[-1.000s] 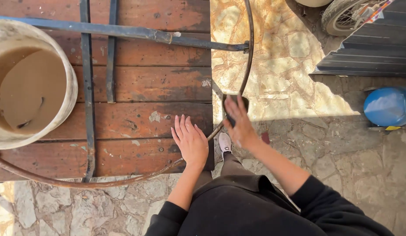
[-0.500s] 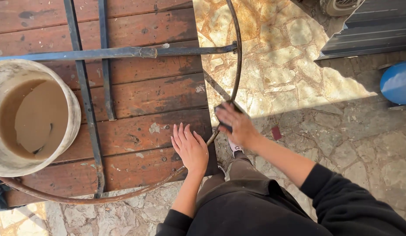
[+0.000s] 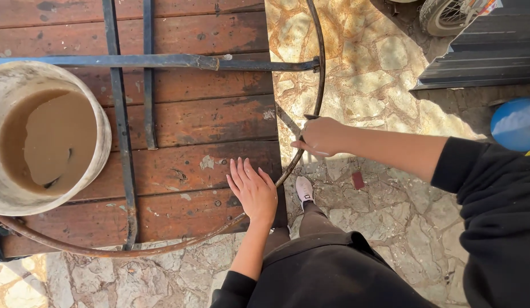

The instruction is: Sanding a circular metal frame using a sanding block and water on a workbench

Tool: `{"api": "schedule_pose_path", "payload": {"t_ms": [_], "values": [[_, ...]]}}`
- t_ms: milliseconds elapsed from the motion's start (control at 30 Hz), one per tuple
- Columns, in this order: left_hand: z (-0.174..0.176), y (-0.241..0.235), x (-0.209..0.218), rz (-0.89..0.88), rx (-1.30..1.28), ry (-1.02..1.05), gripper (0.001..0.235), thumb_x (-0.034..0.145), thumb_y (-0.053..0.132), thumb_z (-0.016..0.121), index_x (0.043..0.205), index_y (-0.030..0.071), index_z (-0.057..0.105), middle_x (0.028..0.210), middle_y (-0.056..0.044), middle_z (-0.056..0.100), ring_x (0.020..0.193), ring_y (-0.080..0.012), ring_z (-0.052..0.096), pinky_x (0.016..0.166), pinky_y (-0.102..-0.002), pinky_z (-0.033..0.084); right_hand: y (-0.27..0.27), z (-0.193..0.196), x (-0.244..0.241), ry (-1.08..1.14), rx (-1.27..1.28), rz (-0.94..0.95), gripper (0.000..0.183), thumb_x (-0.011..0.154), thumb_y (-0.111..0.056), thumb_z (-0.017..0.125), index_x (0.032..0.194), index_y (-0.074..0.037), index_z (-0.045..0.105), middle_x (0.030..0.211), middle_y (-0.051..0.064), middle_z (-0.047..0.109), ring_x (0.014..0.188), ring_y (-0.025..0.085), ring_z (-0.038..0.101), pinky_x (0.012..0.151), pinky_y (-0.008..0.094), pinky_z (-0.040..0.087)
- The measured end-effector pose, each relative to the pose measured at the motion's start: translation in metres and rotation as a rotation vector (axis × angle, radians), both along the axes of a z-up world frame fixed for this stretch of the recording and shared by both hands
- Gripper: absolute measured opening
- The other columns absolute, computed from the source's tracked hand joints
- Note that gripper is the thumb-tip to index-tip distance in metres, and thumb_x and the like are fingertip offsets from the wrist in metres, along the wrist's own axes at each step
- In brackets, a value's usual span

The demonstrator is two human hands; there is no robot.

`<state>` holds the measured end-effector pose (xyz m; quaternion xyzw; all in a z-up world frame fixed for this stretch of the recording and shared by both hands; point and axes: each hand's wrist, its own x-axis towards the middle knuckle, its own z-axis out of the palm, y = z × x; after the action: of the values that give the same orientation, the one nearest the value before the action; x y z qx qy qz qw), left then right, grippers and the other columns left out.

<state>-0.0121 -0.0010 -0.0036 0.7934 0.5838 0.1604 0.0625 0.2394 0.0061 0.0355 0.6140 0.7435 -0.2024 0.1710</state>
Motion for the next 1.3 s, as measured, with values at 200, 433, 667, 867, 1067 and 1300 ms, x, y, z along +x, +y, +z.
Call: {"api": "schedule_pose_path", "payload": {"t_ms": [200, 433, 667, 867, 1067, 1300], "values": [[-0.006, 0.001, 0.001, 0.022, -0.009, -0.041, 0.041, 0.099, 0.021, 0.049, 0.137, 0.006, 0.05, 0.146, -0.014, 0.052, 0.149, -0.0304, 0.037, 0.121, -0.051, 0.027, 0.028, 0.029, 0.008, -0.039, -0.103, -0.118, 0.063, 0.107, -0.045, 0.037, 0.059, -0.013, 0.062, 0.056, 0.009, 0.059, 0.059, 0.026, 0.068, 0.065, 0.039, 0.06], [-0.006, -0.001, 0.003, 0.019, -0.001, -0.059, 0.041, 0.098, 0.021, 0.051, 0.136, 0.005, 0.051, 0.145, -0.015, 0.052, 0.15, -0.0314, 0.036, 0.12, -0.052, 0.027, 0.018, 0.028, 0.026, -0.102, 0.11, 0.083, 0.067, 0.107, -0.042, 0.032, 0.071, -0.004, 0.073, 0.085, 0.016, 0.076, 0.105, 0.03, 0.069, 0.096, 0.043, 0.055], [-0.005, -0.001, 0.001, -0.015, -0.02, -0.042, 0.039, 0.099, 0.022, 0.051, 0.134, 0.004, 0.052, 0.146, -0.016, 0.052, 0.149, -0.0319, 0.038, 0.118, -0.053, 0.029, 0.027, 0.03, 0.026, -0.005, -0.05, -0.027, 0.064, 0.11, -0.048, 0.029, 0.107, -0.002, 0.073, 0.119, 0.016, 0.071, 0.111, 0.03, 0.068, 0.102, 0.045, 0.052], [-0.009, -0.001, 0.001, -0.003, -0.034, -0.029, 0.042, 0.098, 0.023, 0.051, 0.136, 0.005, 0.052, 0.147, -0.015, 0.051, 0.15, -0.0316, 0.036, 0.119, -0.052, 0.027, -0.001, 0.053, -0.03, 0.09, -0.037, 0.089, 0.063, 0.109, -0.047, 0.027, 0.105, -0.003, 0.072, 0.116, 0.015, 0.072, 0.127, 0.029, 0.059, 0.115, 0.042, 0.039], [-0.01, 0.0, 0.001, 0.002, -0.042, -0.02, 0.044, 0.096, 0.024, 0.052, 0.136, 0.007, 0.052, 0.148, -0.013, 0.051, 0.15, -0.0302, 0.036, 0.119, -0.051, 0.029, 0.034, 0.003, 0.057, -0.004, 0.182, -0.086, 0.062, 0.112, -0.045, 0.03, 0.104, -0.004, 0.076, 0.126, 0.011, 0.071, 0.138, 0.026, 0.053, 0.122, 0.041, 0.036], [-0.004, 0.001, 0.0, 0.014, -0.064, 0.012, 0.043, 0.098, 0.025, 0.05, 0.137, 0.006, 0.051, 0.147, -0.014, 0.051, 0.15, -0.031, 0.036, 0.12, -0.051, 0.028, -0.051, 0.017, -0.045, 0.412, 0.146, -0.117, 0.049, 0.108, -0.043, 0.04, 0.14, -0.009, 0.056, 0.143, 0.008, 0.061, 0.149, 0.022, 0.038, 0.129, 0.04, 0.019]]}}
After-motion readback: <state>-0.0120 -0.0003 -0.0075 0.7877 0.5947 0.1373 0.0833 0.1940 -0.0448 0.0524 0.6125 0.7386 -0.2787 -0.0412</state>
